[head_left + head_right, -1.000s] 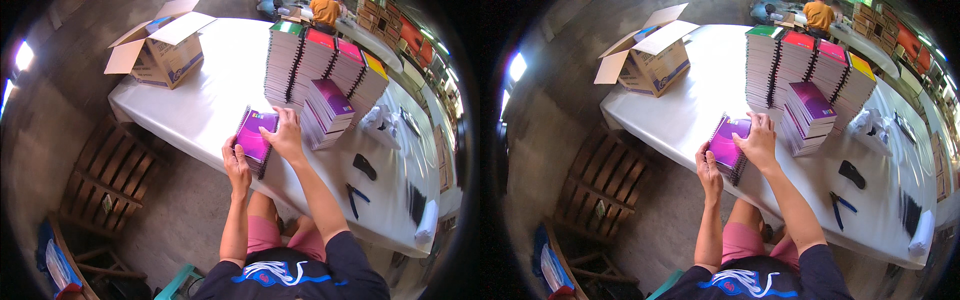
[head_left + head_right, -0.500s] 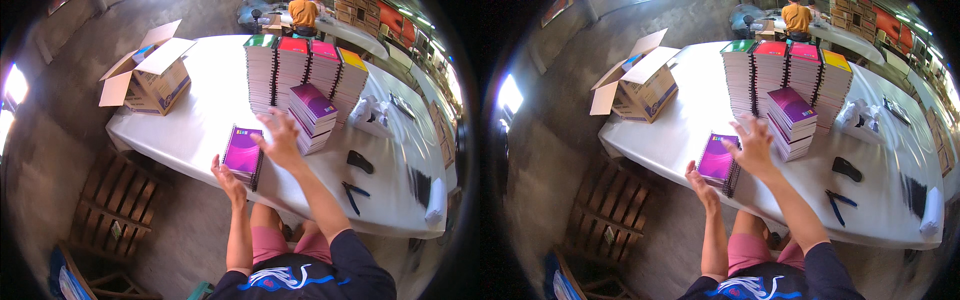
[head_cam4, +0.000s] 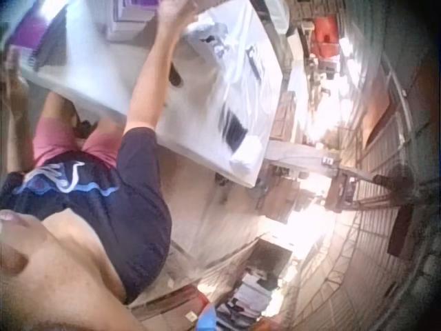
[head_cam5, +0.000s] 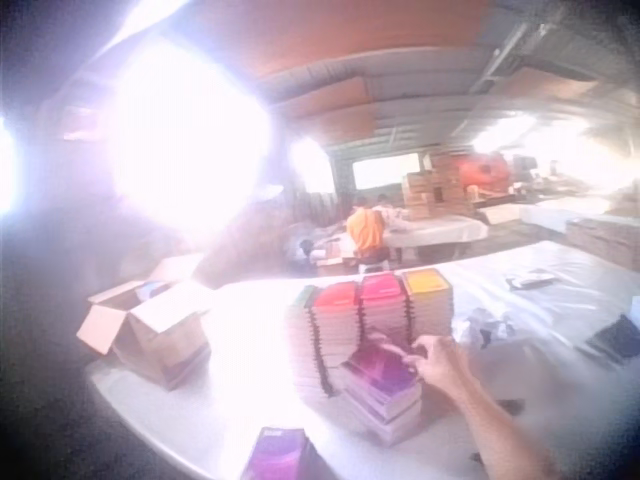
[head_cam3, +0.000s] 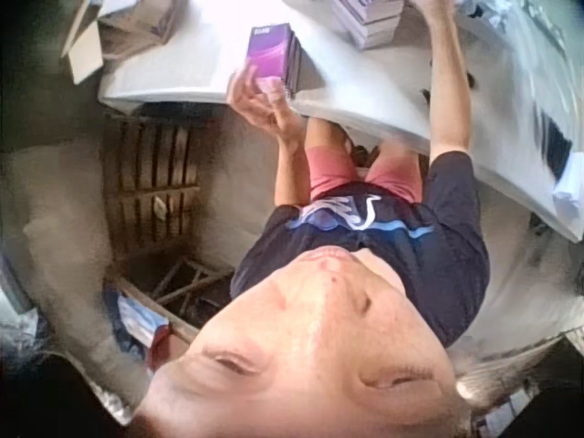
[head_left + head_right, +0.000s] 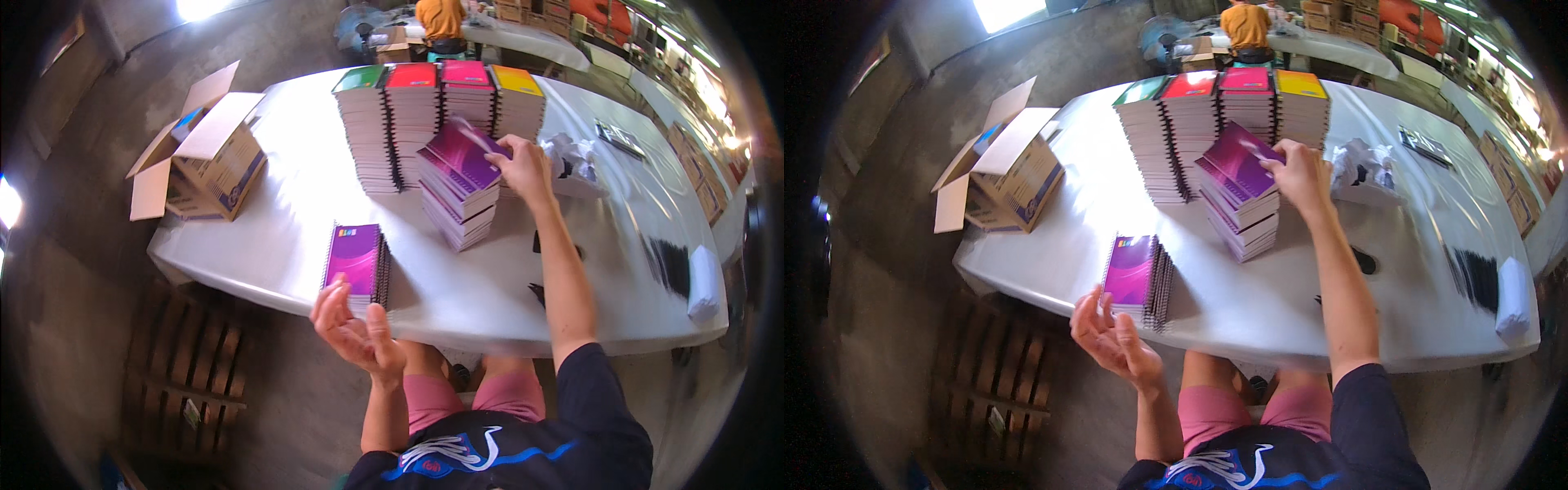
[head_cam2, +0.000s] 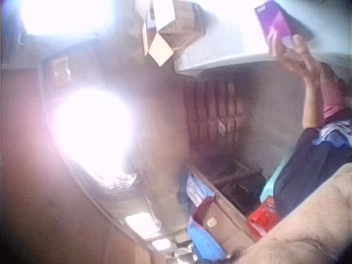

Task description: The person threads a plastic coil through the pre-punched holes of a notebook, trims the excess coil using a pair of pliers, and places the finished notebook onto a stack.

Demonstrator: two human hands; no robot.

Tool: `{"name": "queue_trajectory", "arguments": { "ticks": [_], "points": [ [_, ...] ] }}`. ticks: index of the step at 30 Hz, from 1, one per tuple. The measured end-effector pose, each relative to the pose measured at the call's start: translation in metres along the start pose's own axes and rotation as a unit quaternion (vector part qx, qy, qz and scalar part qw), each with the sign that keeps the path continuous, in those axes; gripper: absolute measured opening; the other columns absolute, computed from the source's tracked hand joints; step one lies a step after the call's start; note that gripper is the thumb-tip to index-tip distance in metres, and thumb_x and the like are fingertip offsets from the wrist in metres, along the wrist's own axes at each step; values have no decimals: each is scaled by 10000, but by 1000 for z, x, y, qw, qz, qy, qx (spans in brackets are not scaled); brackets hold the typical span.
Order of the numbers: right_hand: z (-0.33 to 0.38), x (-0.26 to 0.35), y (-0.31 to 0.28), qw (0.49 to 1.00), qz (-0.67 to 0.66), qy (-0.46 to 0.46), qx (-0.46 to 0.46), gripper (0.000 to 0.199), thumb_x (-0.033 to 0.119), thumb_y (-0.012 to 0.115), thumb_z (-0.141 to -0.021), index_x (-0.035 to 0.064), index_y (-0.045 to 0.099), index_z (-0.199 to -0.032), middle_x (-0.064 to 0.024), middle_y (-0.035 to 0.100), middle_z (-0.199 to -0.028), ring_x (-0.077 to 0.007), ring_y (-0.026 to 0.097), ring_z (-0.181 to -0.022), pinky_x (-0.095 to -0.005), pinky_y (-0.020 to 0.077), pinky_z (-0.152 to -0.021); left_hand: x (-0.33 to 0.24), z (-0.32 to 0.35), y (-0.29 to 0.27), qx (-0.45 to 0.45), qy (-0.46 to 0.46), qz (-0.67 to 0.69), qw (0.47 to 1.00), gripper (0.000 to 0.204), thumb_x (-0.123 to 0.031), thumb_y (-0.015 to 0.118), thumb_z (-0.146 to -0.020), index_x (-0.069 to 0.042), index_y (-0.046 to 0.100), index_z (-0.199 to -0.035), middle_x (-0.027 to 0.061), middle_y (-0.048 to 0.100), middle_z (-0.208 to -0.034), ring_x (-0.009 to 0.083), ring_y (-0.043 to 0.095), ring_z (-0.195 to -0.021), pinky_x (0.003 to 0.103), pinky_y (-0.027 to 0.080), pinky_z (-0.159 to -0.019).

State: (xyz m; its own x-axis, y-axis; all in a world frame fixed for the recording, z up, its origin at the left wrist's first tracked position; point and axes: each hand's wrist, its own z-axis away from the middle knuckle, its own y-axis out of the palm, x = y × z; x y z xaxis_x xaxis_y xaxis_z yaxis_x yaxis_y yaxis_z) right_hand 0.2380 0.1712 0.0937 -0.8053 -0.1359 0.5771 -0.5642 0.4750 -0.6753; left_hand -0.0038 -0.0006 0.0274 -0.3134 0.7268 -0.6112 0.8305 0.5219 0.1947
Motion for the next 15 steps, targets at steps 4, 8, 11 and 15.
{"name": "queue_trajectory", "arguments": {
  "ticks": [4, 8, 11, 15],
  "points": [
    [68, 18, -24, 944, -326, -45, 7, 193, 100, 747, -772, 27, 642, -917, -115, 691, -806, -186, 665, -741, -282, 512, -667, -24, 10, 47, 98, -290, 198, 931, 637, -155, 531, -921, -60, 204, -1459, 125, 385, -1353, 235, 449, -1207, 369, 358, -1000],
    [161, 10, -34, 948, -272, -137, 94, 329, 105, 775, -750, 40, 624, -1035, -114, 683, -897, -168, 671, -798, -281, 519, -716, 4, 30, 64, 42, -428, 352, 831, 233, -126, 583, -932, -46, 515, -1140, 41, 635, -966, 127, 607, -874, 261, 465, -775],
    [168, -52, -64, 966, -173, -156, 108, 515, 225, 788, -734, 67, 585, -1180, -142, 613, -1158, -299, 575, -1103, -392, 440, -954, 4, 31, 51, 177, -317, 128, 923, 161, -111, 603, -907, -41, 563, -1046, 30, 637, -896, 133, 597, -801, 288, 450, -788],
    [153, -250, -135, 941, 308, 96, -103, 488, 248, 721, -774, 39, 577, -1192, -188, 572, -1197, -343, 496, -1181, -413, 395, -997, 2, 15, 43, 516, 19, -285, 808, 201, -50, 623, -794, -94, 600, -988, 57, 607, -976, 285, 549, -1041, 547, 317, -973]
  ]
}}
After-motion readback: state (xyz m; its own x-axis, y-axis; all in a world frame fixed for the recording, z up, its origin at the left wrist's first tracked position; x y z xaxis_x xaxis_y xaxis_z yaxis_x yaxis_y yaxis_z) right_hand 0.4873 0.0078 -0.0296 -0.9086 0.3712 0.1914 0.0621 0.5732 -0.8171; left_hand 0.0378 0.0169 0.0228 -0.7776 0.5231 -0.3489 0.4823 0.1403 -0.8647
